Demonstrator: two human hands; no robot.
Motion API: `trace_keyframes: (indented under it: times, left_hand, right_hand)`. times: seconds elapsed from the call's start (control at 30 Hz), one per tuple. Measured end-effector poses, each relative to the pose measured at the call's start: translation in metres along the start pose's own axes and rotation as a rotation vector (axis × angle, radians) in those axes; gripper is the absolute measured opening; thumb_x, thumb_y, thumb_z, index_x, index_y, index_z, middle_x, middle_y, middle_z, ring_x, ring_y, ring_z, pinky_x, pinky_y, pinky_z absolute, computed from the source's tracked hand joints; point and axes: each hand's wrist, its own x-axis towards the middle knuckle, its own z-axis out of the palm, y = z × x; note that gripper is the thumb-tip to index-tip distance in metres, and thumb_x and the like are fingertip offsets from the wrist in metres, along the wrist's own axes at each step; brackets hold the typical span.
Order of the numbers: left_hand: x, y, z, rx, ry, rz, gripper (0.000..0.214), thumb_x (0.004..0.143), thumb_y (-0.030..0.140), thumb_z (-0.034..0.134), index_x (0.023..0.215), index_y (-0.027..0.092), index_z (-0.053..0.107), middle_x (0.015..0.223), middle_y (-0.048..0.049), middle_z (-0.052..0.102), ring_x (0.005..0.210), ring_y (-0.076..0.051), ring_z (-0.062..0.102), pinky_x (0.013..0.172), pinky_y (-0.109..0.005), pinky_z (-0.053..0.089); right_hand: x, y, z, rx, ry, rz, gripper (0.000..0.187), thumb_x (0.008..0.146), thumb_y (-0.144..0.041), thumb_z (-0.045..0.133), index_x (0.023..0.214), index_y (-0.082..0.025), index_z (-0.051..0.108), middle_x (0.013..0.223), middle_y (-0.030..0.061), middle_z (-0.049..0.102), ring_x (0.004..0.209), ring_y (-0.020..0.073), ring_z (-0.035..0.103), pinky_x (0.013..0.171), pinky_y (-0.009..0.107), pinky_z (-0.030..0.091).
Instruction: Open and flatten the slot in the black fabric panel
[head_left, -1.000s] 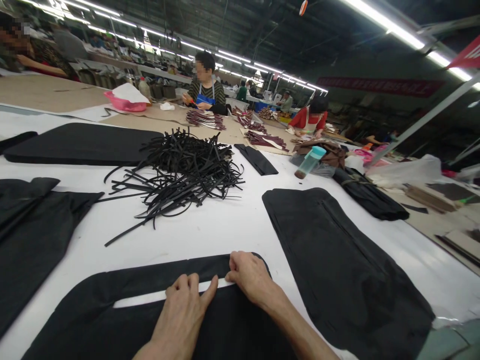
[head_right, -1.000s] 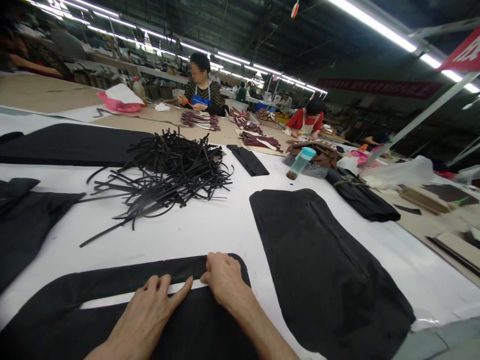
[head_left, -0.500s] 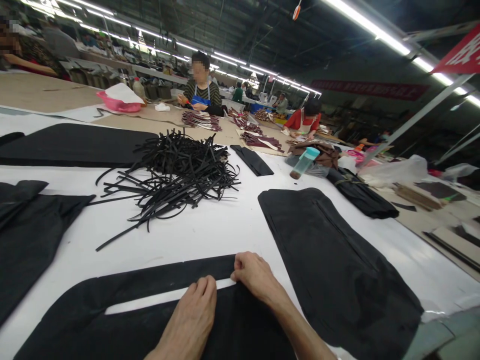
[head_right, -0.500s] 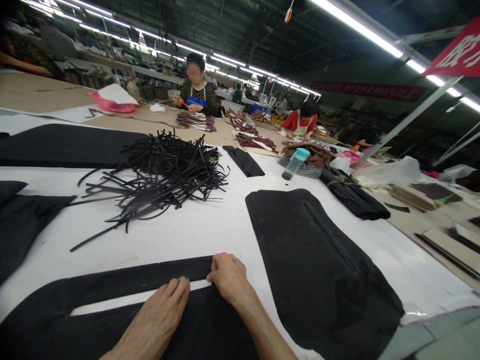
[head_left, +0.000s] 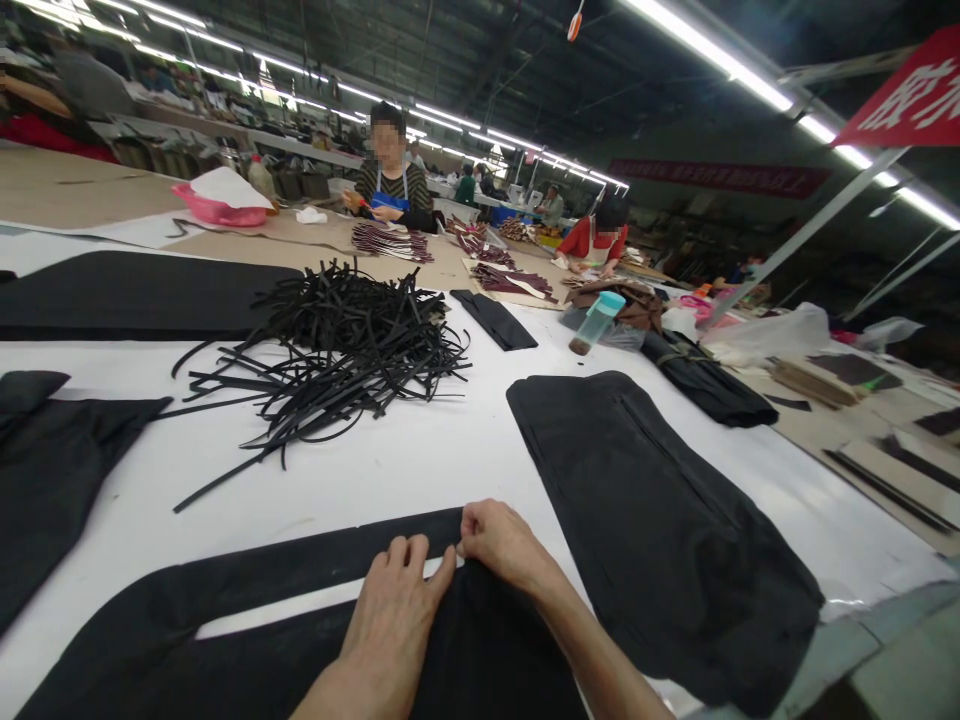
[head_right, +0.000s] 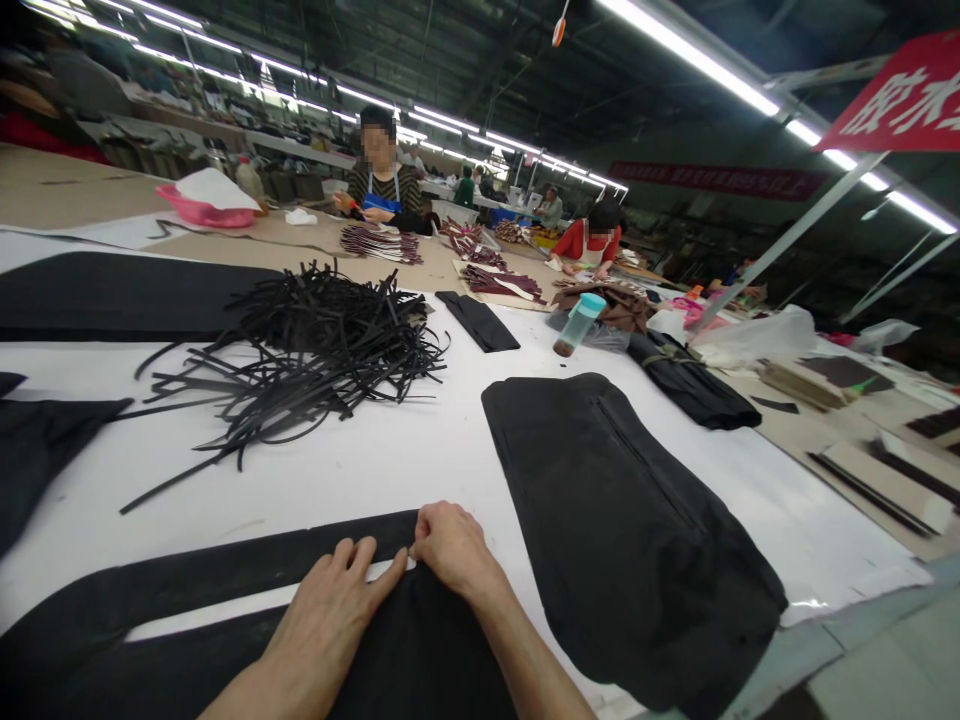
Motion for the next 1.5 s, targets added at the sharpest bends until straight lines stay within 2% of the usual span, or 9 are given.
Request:
trace_keyframes:
  times: [0.2, 0.43, 0.57, 0.7, 0.93, 1.13, 1.23, 1.33, 1.5]
  left_hand:
    - [-0.003, 0.003, -0.001, 0.008, 0.024, -0.015, 0.054, 0.082, 0.006, 0.044, 0.128, 0.034, 0.046, 0.101, -0.0076, 0.058, 0.088, -0.025, 0.054, 0.07, -0.037, 0.044]
    - [-0.025, -0.018, 0.012, 0.021, 0.042, -0.017, 0.056, 0.074, -0.008, 0.038, 0.12, 0.018, 0.055, 0.111, -0.0098, 0.06, 0.097, -0.024, 0.054, 0.081, -0.037, 0.047]
    - [-0.04, -0.026, 0.018, 0.016, 0.122, -0.089, 0.051, 0.076, -0.007, 0.04, 0.116, 0.018, 0.058, 0.115, -0.0085, 0.059, 0.106, -0.024, 0.05, 0.094, -0.039, 0.041]
    - [-0.042, -0.022, 0.021, 0.013, 0.139, -0.091, 0.053, 0.074, -0.007, 0.039, 0.117, 0.017, 0.058, 0.117, -0.0078, 0.059, 0.109, -0.022, 0.049, 0.095, -0.035, 0.041]
    - [-0.031, -0.018, 0.024, 0.035, 0.167, -0.03, 0.05, 0.079, 0.002, 0.043, 0.122, 0.026, 0.053, 0.113, -0.0102, 0.059, 0.099, -0.026, 0.055, 0.083, -0.042, 0.045]
    - [-0.037, -0.028, 0.021, -0.033, 0.124, -0.017, 0.04, 0.084, 0.011, 0.047, 0.123, 0.018, 0.05, 0.119, -0.0101, 0.057, 0.104, -0.023, 0.052, 0.089, -0.038, 0.044]
    - [-0.049, -0.037, 0.024, -0.013, 0.117, -0.01, 0.042, 0.085, 0.023, 0.049, 0.127, 0.015, 0.046, 0.125, -0.0081, 0.054, 0.11, -0.022, 0.049, 0.095, -0.034, 0.042]
    - [-0.07, -0.051, 0.028, 0.017, 0.123, -0.046, 0.044, 0.087, 0.027, 0.045, 0.126, 0.006, 0.046, 0.127, -0.0123, 0.053, 0.113, -0.025, 0.049, 0.097, -0.034, 0.042]
    - [-0.117, -0.079, 0.033, 0.06, 0.172, -0.092, 0.047, 0.08, 0.009, 0.041, 0.128, 0.006, 0.043, 0.13, -0.0147, 0.051, 0.12, -0.025, 0.046, 0.1, -0.035, 0.041]
  right_hand:
    - [-0.002, 0.001, 0.0, 0.018, 0.014, -0.004, 0.008, 0.061, -0.013, 0.057, 0.066, -0.019, 0.06, 0.064, -0.0035, 0.06, 0.064, 0.0117, 0.052, 0.054, 0.022, 0.029]
    - [-0.009, -0.002, -0.001, 0.058, 0.026, -0.017, 0.009, 0.06, -0.012, 0.056, 0.065, -0.019, 0.058, 0.064, -0.0039, 0.058, 0.064, 0.0118, 0.052, 0.053, 0.021, 0.028]
    - [-0.011, 0.005, -0.009, 0.087, 0.039, -0.015, 0.015, 0.066, -0.01, 0.049, 0.073, -0.019, 0.059, 0.065, -0.0039, 0.058, 0.063, 0.0111, 0.051, 0.053, 0.021, 0.029]
    - [-0.014, 0.006, -0.014, 0.082, 0.096, 0.02, 0.017, 0.076, -0.016, 0.044, 0.082, -0.018, 0.06, 0.066, -0.0026, 0.057, 0.061, 0.0117, 0.05, 0.054, 0.021, 0.031]
    - [-0.017, -0.022, 0.016, 0.027, 0.108, 0.013, 0.003, 0.069, -0.02, 0.059, 0.066, -0.021, 0.059, 0.064, -0.0047, 0.058, 0.064, 0.0116, 0.052, 0.055, 0.022, 0.028]
    - [-0.008, -0.01, 0.013, -0.042, 0.065, 0.007, 0.009, 0.068, -0.016, 0.055, 0.061, -0.02, 0.053, 0.06, -0.0032, 0.056, 0.062, 0.014, 0.052, 0.054, 0.024, 0.026]
    - [0.001, 0.001, 0.009, -0.05, -0.005, -0.04, 0.014, 0.071, -0.016, 0.053, 0.058, -0.021, 0.049, 0.055, -0.0028, 0.053, 0.057, 0.0146, 0.051, 0.053, 0.024, 0.029]
    - [0.005, 0.01, 0.012, -0.084, -0.02, -0.056, 0.017, 0.073, -0.019, 0.052, 0.057, -0.022, 0.048, 0.055, -0.0014, 0.055, 0.057, 0.0166, 0.054, 0.054, 0.026, 0.032]
    - [-0.01, 0.018, 0.02, -0.234, 0.156, 0.013, 0.008, 0.078, -0.027, 0.051, 0.075, -0.029, 0.057, 0.081, 0.0046, 0.067, 0.076, 0.0253, 0.062, 0.065, 0.033, 0.04]
